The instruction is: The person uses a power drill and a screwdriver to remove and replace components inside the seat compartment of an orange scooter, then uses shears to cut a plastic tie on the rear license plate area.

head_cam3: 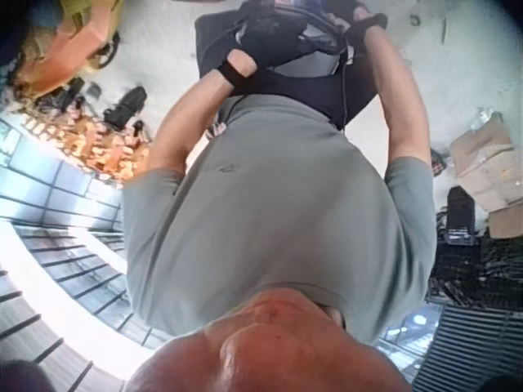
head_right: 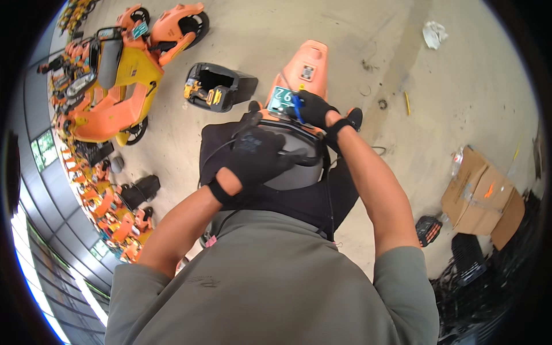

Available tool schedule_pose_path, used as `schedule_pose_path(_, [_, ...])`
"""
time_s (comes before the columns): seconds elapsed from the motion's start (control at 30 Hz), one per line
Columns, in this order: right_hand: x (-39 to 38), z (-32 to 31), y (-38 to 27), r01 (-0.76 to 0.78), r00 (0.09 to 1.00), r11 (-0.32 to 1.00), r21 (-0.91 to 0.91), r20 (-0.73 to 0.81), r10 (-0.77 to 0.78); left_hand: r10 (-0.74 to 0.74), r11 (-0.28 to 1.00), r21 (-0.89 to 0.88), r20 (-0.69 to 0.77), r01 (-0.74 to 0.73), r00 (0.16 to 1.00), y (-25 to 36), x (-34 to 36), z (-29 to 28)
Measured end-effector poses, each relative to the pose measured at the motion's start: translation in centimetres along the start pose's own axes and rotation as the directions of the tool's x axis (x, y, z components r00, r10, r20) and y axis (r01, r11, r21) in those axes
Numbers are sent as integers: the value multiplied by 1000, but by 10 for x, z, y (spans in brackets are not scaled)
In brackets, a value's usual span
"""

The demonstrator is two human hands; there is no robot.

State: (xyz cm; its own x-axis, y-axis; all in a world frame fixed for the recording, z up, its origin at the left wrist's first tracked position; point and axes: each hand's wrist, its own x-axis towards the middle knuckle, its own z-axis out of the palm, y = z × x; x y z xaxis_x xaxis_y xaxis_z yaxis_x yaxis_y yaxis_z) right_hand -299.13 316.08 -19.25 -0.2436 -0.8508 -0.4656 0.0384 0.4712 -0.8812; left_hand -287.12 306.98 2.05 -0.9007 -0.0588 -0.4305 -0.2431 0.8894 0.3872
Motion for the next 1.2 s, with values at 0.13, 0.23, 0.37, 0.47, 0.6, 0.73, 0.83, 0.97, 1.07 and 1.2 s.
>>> schedule_pose_path(0.13, [0, -7, 1, -149, 988, 989, 20, 50, 147, 7, 986, -169, 36, -1, 999, -13, 1, 1])
schedule_pose_path(0.23, [4, -7, -19, -183, 980, 974, -135, 51, 191, 58, 937, -350, 111, -16, 992, -27, 4, -10])
schedule_pose_path(0.37, [-4, -9, -30, -224, 968, 937, -269, 48, 245, 242, 888, -412, 42, -203, 969, -39, 6, -8])
schedule_pose_path(0.47, [-10, -7, -56, -363, 928, 916, -170, 25, 372, 305, 877, -333, -169, -346, 937, -27, 16, 52])
schedule_pose_path(0.6, [-14, -2, -38, -448, 894, 793, -413, -191, 405, 391, 804, -428, -142, -413, 909, -27, 22, 41])
schedule_pose_path(0.73, [-23, -3, -47, -530, 847, 790, -307, -228, 480, 413, 812, -427, -60, -397, 909, -27, 24, 31])
schedule_pose_path(0.83, [-11, -3, -73, -547, 837, 757, -357, -229, 497, 440, 779, -503, 14, -374, 898, -37, 26, 22])
schedule_pose_path(0.97, [-13, -12, -49, -434, 900, 804, -407, -160, 405, 477, 786, -476, 59, -395, 877, -28, 33, 18])
schedule_pose_path(1.07, [-19, -31, -21, -452, 892, 883, -127, -58, 448, 434, 808, -491, 126, -324, 892, -15, 38, 25])
schedule_pose_path(1.2, [-36, -43, -35, -385, 922, 919, -78, -69, 381, 404, 884, -371, 299, -285, 864, -4, 46, 12])
